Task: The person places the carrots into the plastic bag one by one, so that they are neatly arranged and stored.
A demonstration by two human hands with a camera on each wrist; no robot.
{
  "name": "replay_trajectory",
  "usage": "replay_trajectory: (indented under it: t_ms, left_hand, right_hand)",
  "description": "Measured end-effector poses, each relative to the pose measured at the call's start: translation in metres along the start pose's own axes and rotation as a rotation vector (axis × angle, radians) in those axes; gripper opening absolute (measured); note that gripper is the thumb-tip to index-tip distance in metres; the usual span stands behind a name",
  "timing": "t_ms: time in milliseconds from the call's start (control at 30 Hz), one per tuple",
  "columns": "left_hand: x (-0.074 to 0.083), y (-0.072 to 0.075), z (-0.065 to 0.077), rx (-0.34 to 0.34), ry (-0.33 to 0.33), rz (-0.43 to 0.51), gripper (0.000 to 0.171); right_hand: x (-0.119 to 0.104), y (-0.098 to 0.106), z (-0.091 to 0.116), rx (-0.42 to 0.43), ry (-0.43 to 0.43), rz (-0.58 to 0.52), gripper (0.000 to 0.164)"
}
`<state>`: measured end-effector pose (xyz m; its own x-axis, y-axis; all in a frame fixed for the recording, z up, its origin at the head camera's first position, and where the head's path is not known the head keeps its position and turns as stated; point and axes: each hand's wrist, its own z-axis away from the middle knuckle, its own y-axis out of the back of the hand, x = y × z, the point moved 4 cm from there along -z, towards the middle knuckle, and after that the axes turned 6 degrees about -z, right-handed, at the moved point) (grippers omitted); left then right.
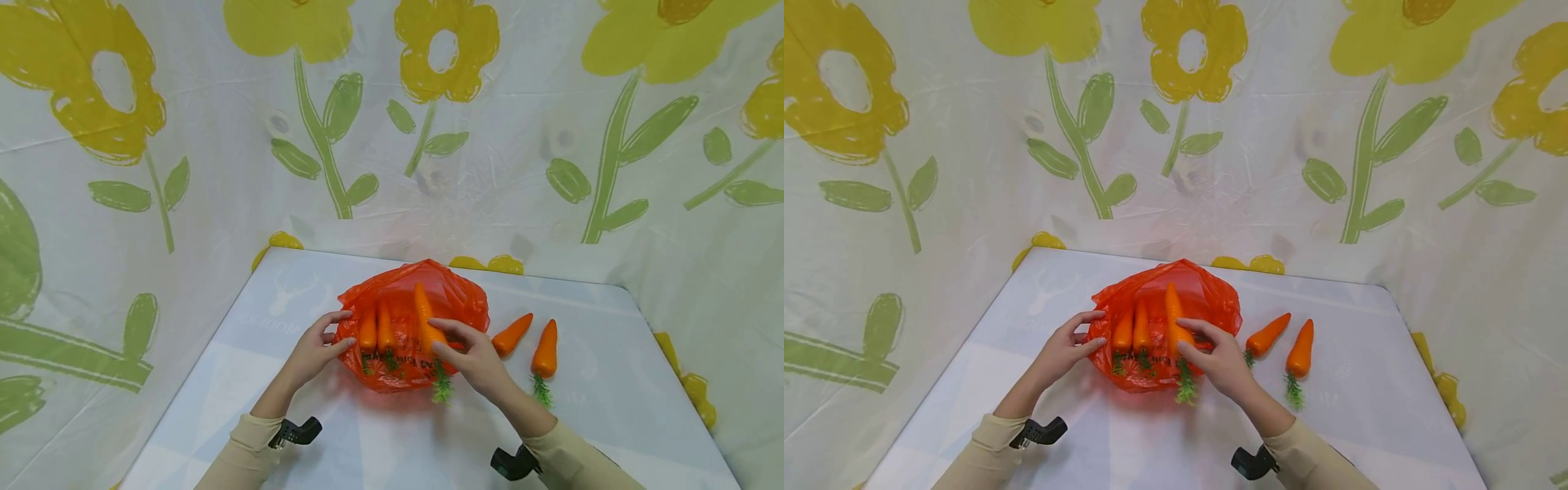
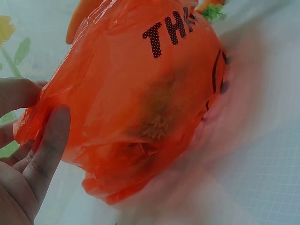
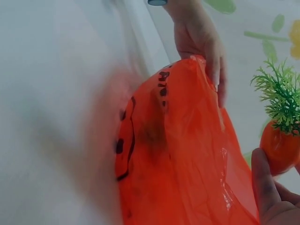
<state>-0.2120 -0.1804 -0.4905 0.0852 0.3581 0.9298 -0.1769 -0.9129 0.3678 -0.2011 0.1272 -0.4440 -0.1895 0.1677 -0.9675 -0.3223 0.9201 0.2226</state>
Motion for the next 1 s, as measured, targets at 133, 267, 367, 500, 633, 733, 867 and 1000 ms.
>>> replay_trajectory:
  t_ms: [133,267,367,500,633,733,867,1000]
  left_hand:
    - [-0.001,0.0,0.0,0.003,0.004,-0.005,0.056]
    - [-0.002,0.0,0.001,0.011,0.013,-0.015,0.056]
    - [-0.002,0.001,0.001,0.015,0.014,-0.02,0.056]
    - [-0.001,0.0,0.001,0.014,0.013,-0.024,0.056]
    - [0.0,0.0,0.001,0.013,0.017,-0.026,0.055]
    - [0.001,-0.001,0.001,0.012,0.018,-0.024,0.055]
    - [0.001,-0.001,0.001,0.013,0.017,-0.027,0.055]
    - [0.0,0.0,0.0,0.013,0.016,-0.028,0.055]
  right_hand:
    - [0.002,-0.003,-0.004,-0.005,-0.02,0.017,0.04]
    - [0.006,-0.006,-0.007,-0.022,-0.035,0.011,0.04]
    - [0.008,-0.007,-0.01,-0.028,-0.041,0.006,0.04]
    - [0.011,-0.009,-0.014,-0.025,-0.054,-0.003,0.04]
    - [0.011,-0.011,-0.018,-0.021,-0.061,-0.012,0.041]
    - [0.011,-0.012,-0.021,-0.019,-0.066,-0.022,0.041]
    - [0.011,-0.015,-0.026,-0.029,-0.068,-0.046,0.043]
    - [0.012,-0.017,-0.029,-0.035,-0.074,-0.056,0.042]
